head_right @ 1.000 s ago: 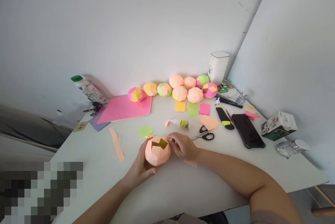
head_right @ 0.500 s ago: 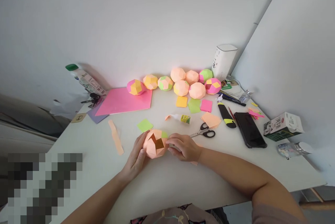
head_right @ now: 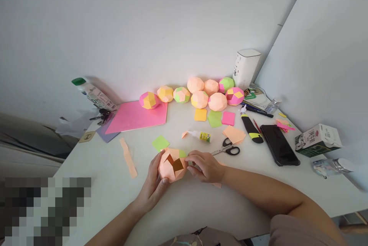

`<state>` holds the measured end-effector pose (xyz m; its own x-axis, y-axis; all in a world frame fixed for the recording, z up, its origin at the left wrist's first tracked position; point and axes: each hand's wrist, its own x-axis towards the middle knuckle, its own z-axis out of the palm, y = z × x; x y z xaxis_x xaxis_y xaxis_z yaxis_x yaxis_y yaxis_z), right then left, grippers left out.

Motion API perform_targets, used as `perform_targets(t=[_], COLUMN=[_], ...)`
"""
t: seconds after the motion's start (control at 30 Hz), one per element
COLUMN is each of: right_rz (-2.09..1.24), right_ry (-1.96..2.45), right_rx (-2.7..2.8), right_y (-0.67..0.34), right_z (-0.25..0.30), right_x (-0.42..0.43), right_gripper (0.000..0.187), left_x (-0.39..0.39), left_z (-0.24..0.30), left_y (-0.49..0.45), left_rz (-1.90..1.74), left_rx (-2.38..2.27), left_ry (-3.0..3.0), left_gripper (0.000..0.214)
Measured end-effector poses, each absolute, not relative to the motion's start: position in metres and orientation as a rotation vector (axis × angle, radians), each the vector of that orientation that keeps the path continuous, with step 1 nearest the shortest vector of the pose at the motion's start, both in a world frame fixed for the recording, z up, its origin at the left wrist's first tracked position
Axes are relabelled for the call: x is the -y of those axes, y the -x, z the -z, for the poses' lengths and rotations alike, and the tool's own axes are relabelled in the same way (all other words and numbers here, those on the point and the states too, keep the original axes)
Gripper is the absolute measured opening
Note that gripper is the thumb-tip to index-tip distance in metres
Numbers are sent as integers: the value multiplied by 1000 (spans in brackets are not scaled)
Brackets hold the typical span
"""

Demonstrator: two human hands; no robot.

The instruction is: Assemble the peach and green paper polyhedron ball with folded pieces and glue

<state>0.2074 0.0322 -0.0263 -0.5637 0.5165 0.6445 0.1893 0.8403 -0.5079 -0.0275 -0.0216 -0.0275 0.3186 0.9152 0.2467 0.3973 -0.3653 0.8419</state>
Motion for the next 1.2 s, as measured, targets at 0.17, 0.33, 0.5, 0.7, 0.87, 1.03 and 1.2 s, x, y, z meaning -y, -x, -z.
perform_targets(t=[0.17,0.33,0.5,0.7,0.87,1.03,1.2], right_rz=[-507,-516,-508,-495,-496,-479,-409], right_ry=[528,537,548,568,529,442,412], right_rx=[2168,2166,2167,2129,2119,2161,2186], right_y=[-207,-207,-207,-208,-208,-208,-210], right_z=[26,28,25,27,31,30,27], right_x=[-32,-32,-31,-33,-34,-31,-28], right_gripper=[23,22,21,20,25,28,30], left_x=[23,24,26,25,24,24,24], left_z=[25,24,24,26,28,34,37], left_y=[27,26,26,26,27,28,27], left_rz=[-958,-960,-958,-978,-946,-928,-988], left_rx=[-1182,-1178,-1177,-1158,-1113,-1214,-1087], left_ry=[-1909,-1914,-1854,-1790,-1813,-1803,-1548], left_gripper=[62,63,62,60,75,103,98])
